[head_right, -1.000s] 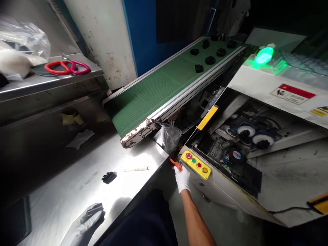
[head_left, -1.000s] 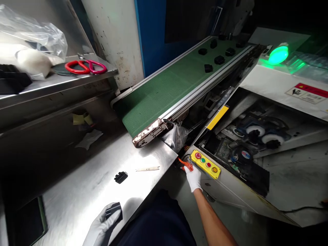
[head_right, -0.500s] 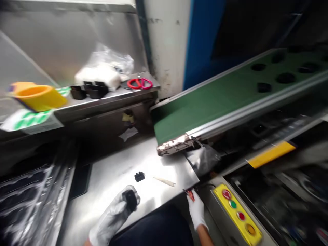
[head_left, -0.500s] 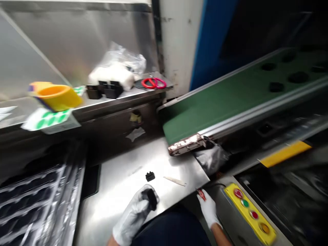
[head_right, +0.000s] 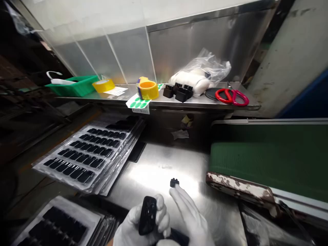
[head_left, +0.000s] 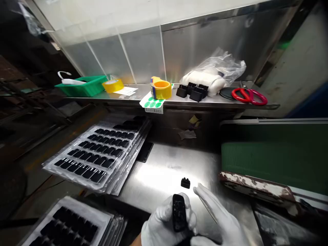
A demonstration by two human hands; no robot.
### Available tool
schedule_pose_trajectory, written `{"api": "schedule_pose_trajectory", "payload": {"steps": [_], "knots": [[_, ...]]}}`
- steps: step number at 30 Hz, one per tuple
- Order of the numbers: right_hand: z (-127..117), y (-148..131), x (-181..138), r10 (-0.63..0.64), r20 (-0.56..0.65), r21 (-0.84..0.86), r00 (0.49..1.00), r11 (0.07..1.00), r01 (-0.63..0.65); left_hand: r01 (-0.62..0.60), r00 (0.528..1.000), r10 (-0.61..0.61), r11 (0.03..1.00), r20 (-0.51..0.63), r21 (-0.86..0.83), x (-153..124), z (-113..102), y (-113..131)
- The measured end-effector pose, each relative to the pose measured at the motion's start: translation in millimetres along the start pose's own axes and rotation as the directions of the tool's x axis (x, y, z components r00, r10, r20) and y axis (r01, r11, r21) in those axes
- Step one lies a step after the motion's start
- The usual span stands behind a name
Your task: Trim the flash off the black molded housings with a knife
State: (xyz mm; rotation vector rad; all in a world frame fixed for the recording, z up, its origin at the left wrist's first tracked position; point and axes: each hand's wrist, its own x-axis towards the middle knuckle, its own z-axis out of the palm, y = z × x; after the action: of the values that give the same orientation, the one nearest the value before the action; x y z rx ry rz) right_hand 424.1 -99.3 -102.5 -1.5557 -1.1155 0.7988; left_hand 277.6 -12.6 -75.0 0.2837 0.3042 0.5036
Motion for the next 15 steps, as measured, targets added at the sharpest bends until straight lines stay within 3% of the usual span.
{"api": "schedule_pose_trajectory", "payload": {"steps": [3,6,9,11,15], "knots": [[20,-35,30,-0.149,0.197,0.098,0.969,0.986,0.132,-0.096,0.995,0.098,0.993,-0.013,0.075,-8,1,0],[36,-39,44,-0.156,0.338,0.080,0.928,0.987,0.137,-0.140,0.983,0.155,0.980,-0.098,0.144,-19,-2,9],[46,-38,51,-0.108,0.284,-0.001,0.953,0.994,0.113,-0.111,0.974,0.149,0.970,-0.170,0.214,-25,-5,31],[51,-42,54,-0.064,0.196,-0.036,0.978,0.997,0.073,-0.104,0.955,0.195,0.927,-0.224,0.361,-25,-3,53],[66,-62,58,0.059,0.091,0.107,0.994,0.992,-0.069,-0.013,0.912,0.249,0.811,-0.326,0.584,-21,4,97]]}}
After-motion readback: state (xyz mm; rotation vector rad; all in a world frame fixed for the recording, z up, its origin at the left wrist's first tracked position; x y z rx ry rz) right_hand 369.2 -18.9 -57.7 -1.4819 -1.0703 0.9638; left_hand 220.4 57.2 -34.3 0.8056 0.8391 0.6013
